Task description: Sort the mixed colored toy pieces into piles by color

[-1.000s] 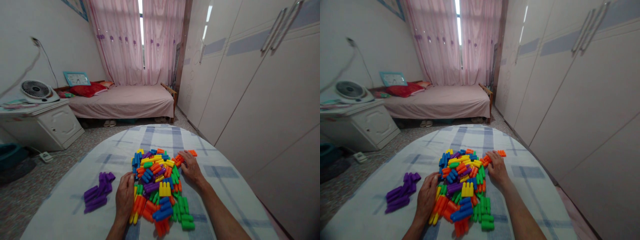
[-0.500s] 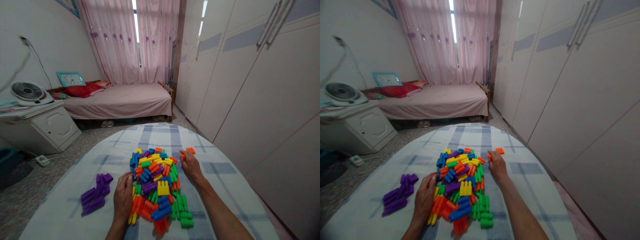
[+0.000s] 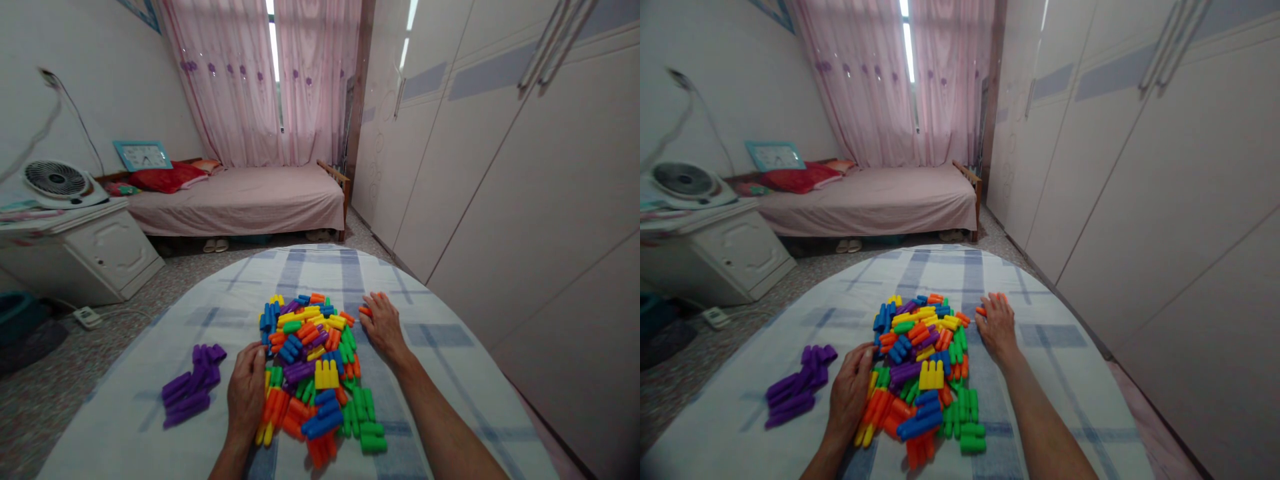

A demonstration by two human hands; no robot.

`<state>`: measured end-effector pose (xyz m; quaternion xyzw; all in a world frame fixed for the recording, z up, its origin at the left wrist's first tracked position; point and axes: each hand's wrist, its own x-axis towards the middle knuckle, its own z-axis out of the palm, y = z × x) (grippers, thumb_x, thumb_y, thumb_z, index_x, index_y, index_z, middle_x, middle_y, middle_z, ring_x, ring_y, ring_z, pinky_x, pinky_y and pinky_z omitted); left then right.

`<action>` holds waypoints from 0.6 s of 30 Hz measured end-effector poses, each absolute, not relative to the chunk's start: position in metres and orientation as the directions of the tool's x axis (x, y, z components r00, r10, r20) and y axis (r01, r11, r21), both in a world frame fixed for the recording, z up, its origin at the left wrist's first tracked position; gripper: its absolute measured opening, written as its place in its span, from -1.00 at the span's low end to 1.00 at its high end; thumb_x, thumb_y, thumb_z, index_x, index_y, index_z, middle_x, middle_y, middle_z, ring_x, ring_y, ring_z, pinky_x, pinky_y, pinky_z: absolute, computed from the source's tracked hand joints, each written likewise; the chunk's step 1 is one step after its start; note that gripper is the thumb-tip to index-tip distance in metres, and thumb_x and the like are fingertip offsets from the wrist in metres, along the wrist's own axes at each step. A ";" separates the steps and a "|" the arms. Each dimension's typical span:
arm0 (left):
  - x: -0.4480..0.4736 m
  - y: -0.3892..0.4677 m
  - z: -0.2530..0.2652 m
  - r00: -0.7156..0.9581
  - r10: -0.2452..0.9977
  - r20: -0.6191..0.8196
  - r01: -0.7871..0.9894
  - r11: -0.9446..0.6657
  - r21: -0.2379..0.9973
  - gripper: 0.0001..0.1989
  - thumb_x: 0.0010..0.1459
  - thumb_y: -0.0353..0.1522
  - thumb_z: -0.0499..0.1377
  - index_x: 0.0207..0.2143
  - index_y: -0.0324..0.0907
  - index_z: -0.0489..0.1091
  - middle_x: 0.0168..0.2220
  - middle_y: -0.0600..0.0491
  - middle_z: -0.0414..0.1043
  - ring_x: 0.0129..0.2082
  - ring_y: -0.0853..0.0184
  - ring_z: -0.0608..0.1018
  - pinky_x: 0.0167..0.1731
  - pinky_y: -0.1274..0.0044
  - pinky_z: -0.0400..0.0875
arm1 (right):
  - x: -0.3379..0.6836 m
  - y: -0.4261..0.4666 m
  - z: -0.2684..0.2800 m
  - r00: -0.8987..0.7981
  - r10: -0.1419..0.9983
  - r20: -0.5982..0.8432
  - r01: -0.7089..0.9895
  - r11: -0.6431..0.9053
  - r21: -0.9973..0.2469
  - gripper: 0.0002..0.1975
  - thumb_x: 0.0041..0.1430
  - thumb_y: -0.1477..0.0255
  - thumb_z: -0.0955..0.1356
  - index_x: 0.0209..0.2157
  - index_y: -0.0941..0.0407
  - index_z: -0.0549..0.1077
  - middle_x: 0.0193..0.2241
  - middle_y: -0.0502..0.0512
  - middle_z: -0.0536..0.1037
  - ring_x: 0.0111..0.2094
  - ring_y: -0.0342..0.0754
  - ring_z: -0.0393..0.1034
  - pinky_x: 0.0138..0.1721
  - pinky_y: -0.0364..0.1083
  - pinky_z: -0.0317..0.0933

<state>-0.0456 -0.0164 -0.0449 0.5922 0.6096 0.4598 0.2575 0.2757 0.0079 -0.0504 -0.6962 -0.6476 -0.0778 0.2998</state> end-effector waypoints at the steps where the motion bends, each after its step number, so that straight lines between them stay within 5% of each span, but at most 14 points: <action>1: -0.046 -0.016 -0.045 -0.165 0.959 0.232 0.486 -0.126 0.865 -0.61 0.16 -0.10 -0.06 -0.19 -0.15 0.38 -0.11 -0.01 0.40 -0.06 0.23 0.43 0.00 0.39 0.29 | 0.274 0.008 -0.049 0.131 0.850 0.511 0.941 0.056 -0.334 -0.59 0.16 0.39 0.23 0.04 0.15 0.36 0.11 0.23 0.32 0.22 0.16 0.01 0.16 0.19 -0.02; 8: -0.047 -0.016 -0.048 -0.153 0.956 0.252 0.498 -0.146 0.855 -0.62 0.17 -0.11 -0.05 -0.20 -0.15 0.39 -0.11 -0.01 0.41 -0.07 0.24 0.44 0.01 0.40 0.30 | 0.258 0.006 -0.041 -0.140 0.875 0.463 0.854 0.343 -0.390 -0.59 0.11 0.50 0.24 0.02 0.06 0.41 0.04 0.11 0.41 0.18 0.08 0.08 0.15 0.15 0.02; 18: -0.046 -0.017 -0.043 -0.158 0.946 0.282 0.520 -0.163 0.839 -0.64 0.14 -0.13 -0.03 -0.23 -0.15 0.41 -0.13 0.00 0.42 -0.09 0.24 0.47 -0.05 0.42 0.35 | 0.256 0.005 -0.036 -0.109 0.902 0.419 0.906 0.264 -0.332 -0.75 0.15 0.41 0.29 -0.12 0.03 0.47 -0.08 0.06 0.50 0.16 0.10 0.09 0.12 0.12 -0.02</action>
